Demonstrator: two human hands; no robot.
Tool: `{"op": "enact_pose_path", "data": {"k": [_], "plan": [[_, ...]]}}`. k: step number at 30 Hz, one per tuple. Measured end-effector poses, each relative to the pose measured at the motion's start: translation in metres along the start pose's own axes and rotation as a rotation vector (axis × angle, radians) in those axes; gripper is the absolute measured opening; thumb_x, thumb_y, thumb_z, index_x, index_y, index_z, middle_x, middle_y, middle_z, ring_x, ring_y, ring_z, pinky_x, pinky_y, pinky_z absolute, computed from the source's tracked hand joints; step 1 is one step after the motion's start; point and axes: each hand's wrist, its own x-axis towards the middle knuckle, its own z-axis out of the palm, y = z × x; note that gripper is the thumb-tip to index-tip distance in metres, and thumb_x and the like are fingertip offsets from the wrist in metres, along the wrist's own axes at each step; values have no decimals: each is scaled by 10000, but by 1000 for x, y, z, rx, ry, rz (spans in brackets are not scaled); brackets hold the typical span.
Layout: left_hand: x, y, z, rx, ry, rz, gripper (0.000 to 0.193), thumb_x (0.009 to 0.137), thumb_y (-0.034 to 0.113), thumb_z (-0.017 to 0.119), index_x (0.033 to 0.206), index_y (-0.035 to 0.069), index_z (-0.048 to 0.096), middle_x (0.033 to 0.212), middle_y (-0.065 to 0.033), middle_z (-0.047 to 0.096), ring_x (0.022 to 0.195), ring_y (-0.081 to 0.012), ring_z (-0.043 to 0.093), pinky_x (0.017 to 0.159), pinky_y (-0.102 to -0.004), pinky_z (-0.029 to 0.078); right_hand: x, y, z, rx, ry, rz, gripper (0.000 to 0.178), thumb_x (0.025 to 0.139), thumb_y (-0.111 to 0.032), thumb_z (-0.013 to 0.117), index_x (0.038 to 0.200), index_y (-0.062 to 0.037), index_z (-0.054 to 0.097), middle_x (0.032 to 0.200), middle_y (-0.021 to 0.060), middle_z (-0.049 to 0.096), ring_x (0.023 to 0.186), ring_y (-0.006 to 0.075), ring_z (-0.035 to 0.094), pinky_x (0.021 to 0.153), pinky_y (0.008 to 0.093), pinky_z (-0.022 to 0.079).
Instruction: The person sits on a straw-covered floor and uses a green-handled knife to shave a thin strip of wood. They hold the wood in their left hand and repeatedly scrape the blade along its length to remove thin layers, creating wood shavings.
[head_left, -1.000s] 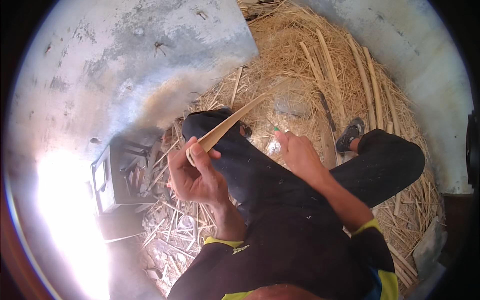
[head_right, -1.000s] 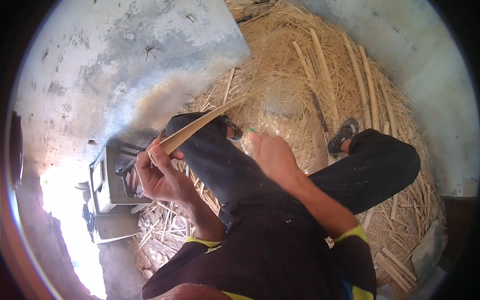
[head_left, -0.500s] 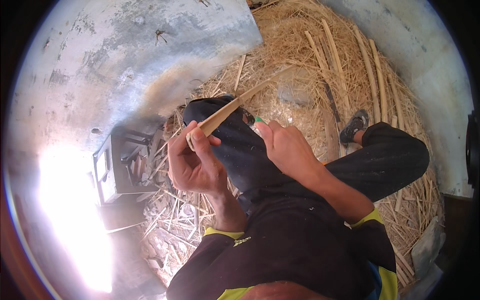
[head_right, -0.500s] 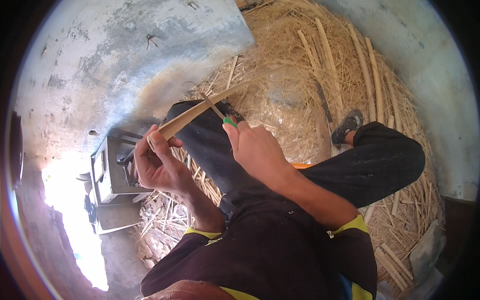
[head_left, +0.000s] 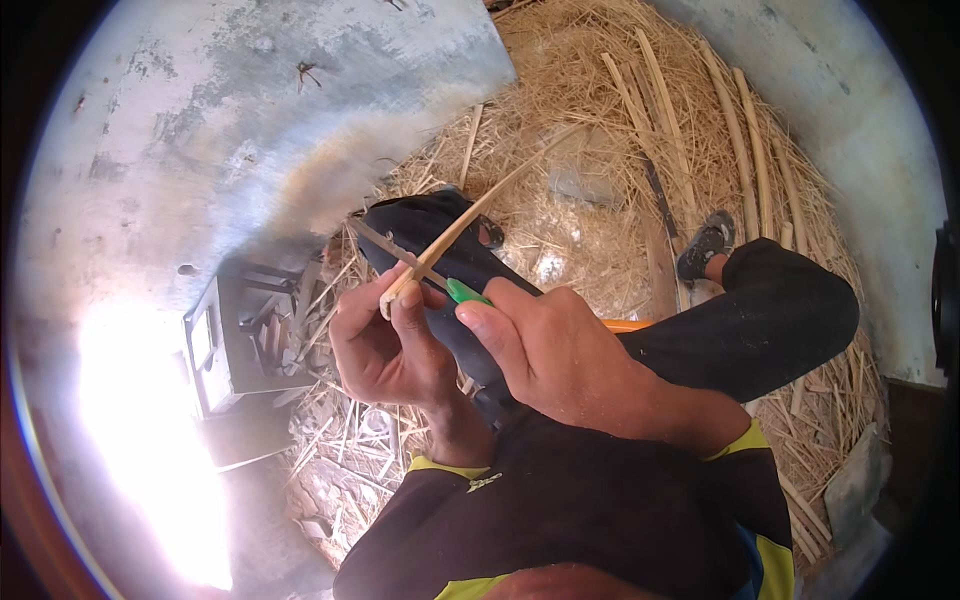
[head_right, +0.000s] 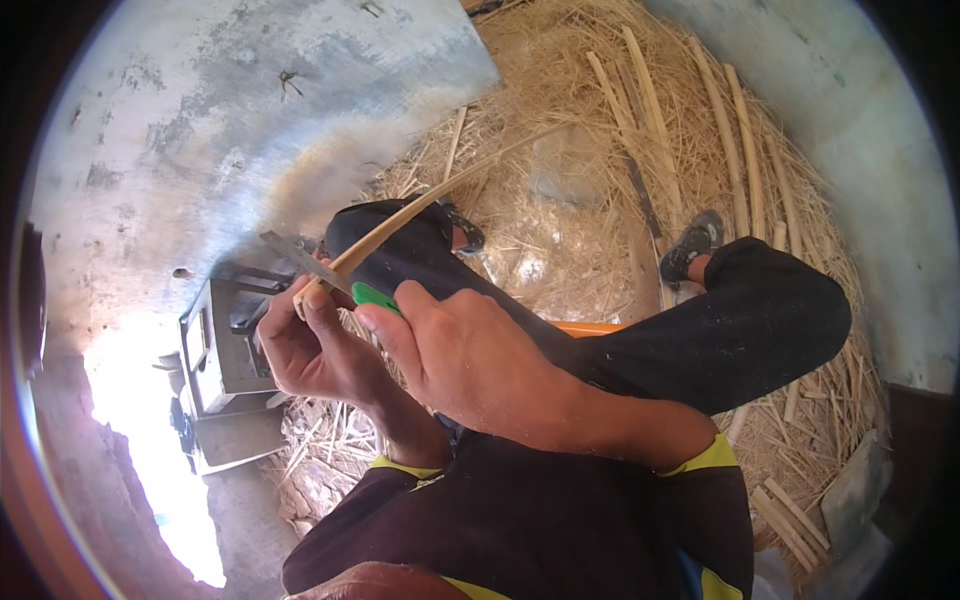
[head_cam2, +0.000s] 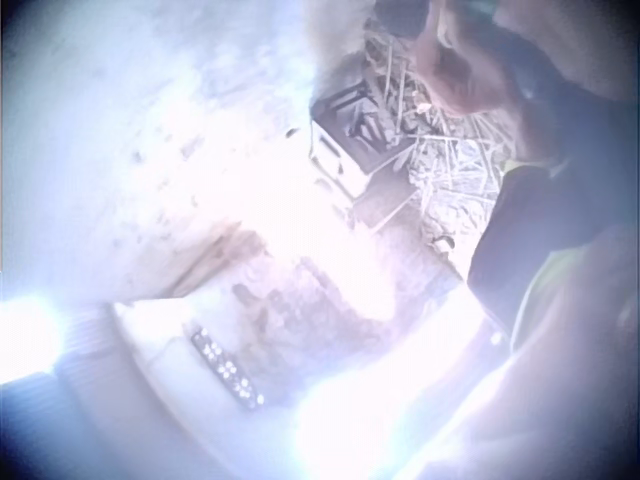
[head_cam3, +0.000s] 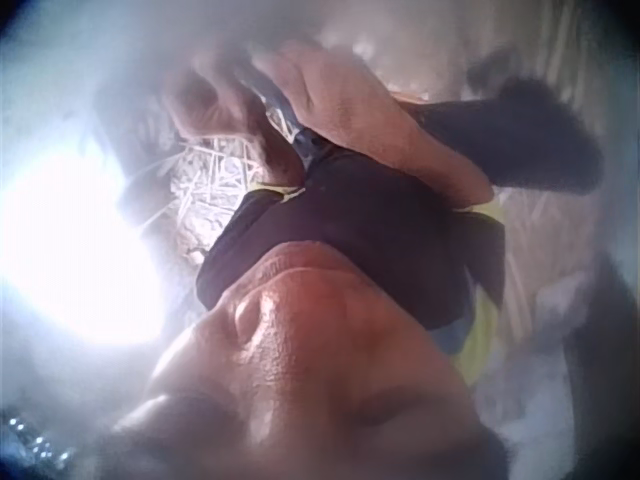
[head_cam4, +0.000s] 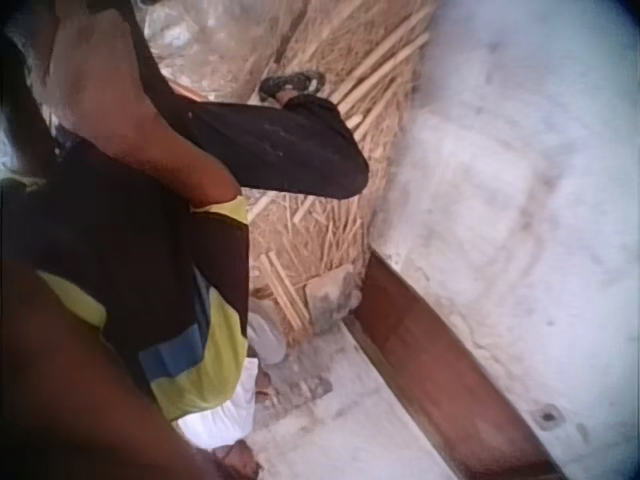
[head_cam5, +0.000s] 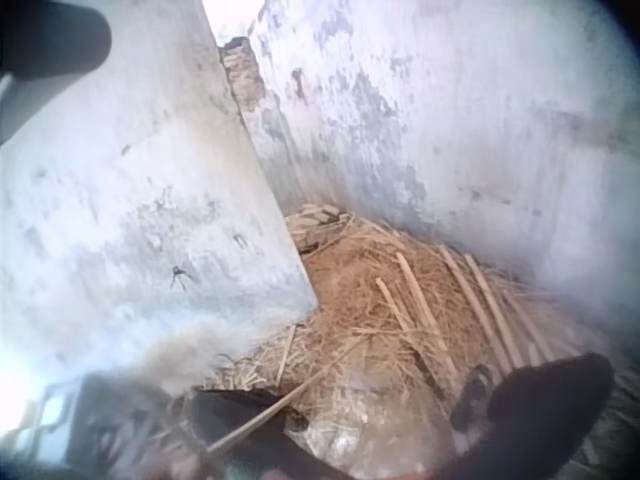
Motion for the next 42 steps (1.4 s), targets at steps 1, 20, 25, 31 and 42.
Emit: {"op": "enact_pose_path", "data": {"k": [1,20,25,31,42], "plan": [[1,-1,1,-40,-3,-13,111,869,-8,640,922,-83,578,824,-174,617,580,-150,597,535,-224,491,0,-4,-4,24,-28,20,324,984,-255,478,784,0,482,536,227,485,523,430,535,452,454,378],[0,-4,8,-82,-3,10,115,873,-15,631,920,-65,539,785,-116,530,562,-160,579,514,-231,478,-3,4,-11,39,30,97,374,1000,-267,427,825,30,573,643,268,546,650,442,575,535,457,421],[3,-2,6,-7,-10,-16,134,871,8,646,916,-63,541,782,-112,529,558,-158,572,514,-229,463,5,25,4,-81,65,126,319,989,-246,457,811,11,523,593,233,518,591,440,562,512,457,423],[5,-7,3,-9,-40,28,136,867,5,648,921,-77,554,792,-137,559,562,-160,577,514,-231,455,-2,3,-1,-112,20,-20,295,987,-243,449,856,5,541,591,217,528,582,419,571,506,475,430],[2,-1,1,15,-52,5,132,878,24,641,901,-76,558,783,-132,557,569,-154,586,504,-219,449,10,40,13,-152,182,-60,314,968,-269,509,793,-9,529,533,204,527,491,401,552,467,464,418]]}}
